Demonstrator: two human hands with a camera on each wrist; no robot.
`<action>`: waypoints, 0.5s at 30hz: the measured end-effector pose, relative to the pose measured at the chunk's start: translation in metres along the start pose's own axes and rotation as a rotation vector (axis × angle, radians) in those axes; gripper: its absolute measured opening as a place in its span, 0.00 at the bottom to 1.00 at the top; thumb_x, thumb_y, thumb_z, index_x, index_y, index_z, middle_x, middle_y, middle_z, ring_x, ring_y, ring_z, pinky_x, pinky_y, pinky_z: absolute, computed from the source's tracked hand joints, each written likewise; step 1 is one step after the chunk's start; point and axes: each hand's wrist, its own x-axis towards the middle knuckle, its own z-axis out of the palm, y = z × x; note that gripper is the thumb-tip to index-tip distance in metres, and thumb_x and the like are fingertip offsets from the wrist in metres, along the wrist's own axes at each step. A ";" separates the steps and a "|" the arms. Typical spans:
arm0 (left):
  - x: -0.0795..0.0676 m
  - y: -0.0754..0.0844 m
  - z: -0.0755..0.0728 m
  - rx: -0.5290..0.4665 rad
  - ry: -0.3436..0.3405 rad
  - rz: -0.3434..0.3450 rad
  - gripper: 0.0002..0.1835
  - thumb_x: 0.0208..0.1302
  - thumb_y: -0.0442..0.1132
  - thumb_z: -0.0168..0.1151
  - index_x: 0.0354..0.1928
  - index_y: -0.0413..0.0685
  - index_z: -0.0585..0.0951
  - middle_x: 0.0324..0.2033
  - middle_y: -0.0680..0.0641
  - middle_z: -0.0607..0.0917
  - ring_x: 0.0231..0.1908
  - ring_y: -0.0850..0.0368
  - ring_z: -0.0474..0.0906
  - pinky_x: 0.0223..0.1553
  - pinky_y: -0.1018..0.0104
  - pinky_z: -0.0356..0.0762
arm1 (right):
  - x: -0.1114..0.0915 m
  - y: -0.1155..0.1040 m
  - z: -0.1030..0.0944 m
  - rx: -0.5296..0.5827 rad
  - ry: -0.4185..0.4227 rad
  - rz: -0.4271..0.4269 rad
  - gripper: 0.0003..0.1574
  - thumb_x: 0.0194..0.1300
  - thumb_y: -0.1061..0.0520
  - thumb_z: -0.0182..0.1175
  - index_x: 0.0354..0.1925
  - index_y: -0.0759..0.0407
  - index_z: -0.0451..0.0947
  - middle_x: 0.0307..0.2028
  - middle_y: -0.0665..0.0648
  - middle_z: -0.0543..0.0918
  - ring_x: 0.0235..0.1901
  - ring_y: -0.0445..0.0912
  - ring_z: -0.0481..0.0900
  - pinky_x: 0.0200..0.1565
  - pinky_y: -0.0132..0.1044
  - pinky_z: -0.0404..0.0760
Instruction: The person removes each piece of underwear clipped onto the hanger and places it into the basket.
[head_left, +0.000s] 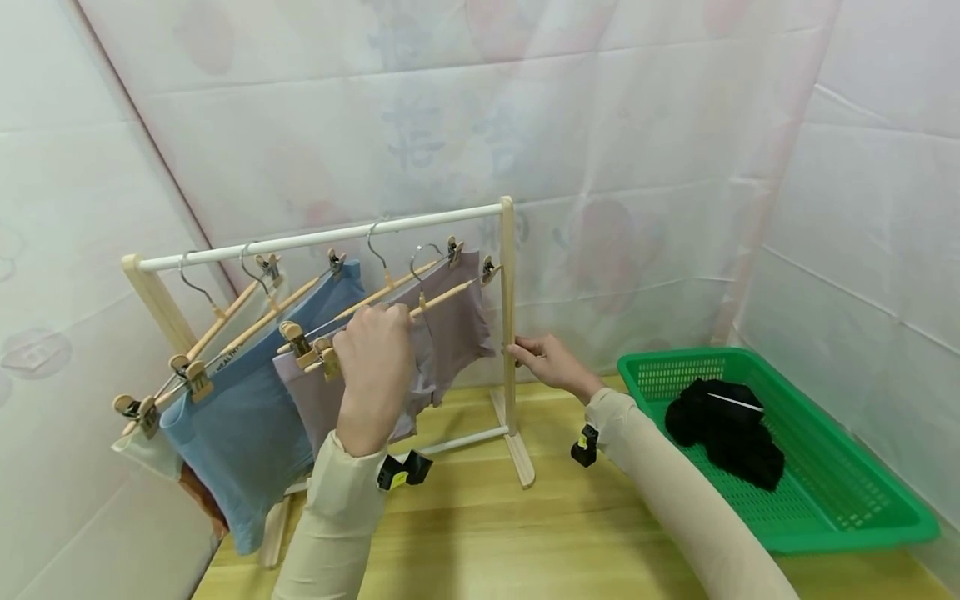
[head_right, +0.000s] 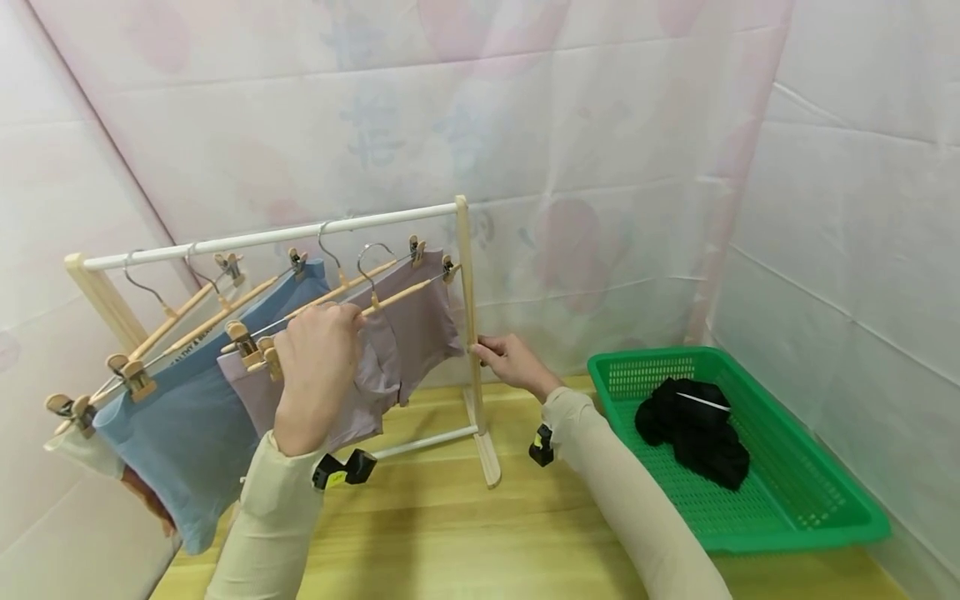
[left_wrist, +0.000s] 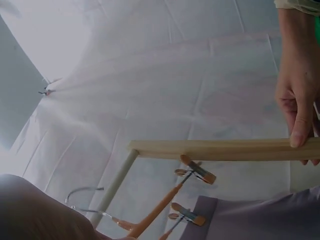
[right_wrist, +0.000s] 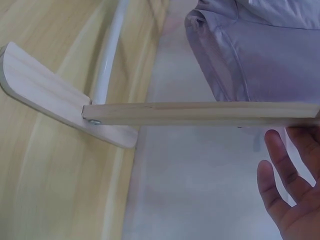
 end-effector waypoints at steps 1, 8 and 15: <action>0.002 0.001 -0.001 0.000 0.002 -0.005 0.08 0.63 0.38 0.69 0.27 0.44 0.90 0.17 0.43 0.83 0.17 0.53 0.66 0.15 0.62 0.52 | 0.000 0.000 0.000 -0.001 -0.001 0.001 0.27 0.79 0.44 0.51 0.62 0.59 0.80 0.53 0.62 0.88 0.49 0.52 0.87 0.57 0.54 0.81; 0.022 0.009 -0.006 0.023 -0.028 -0.003 0.15 0.67 0.35 0.65 0.21 0.42 0.86 0.19 0.40 0.84 0.18 0.48 0.75 0.14 0.55 0.67 | 0.001 -0.001 -0.003 0.032 0.014 0.000 0.28 0.79 0.43 0.51 0.62 0.60 0.80 0.63 0.64 0.81 0.48 0.52 0.87 0.55 0.53 0.82; 0.039 0.020 -0.001 0.032 -0.121 -0.001 0.13 0.69 0.27 0.58 0.30 0.40 0.89 0.23 0.40 0.86 0.25 0.43 0.82 0.22 0.46 0.79 | -0.001 -0.001 0.001 0.050 -0.002 0.034 0.27 0.78 0.43 0.52 0.61 0.57 0.82 0.64 0.63 0.80 0.51 0.52 0.87 0.62 0.57 0.79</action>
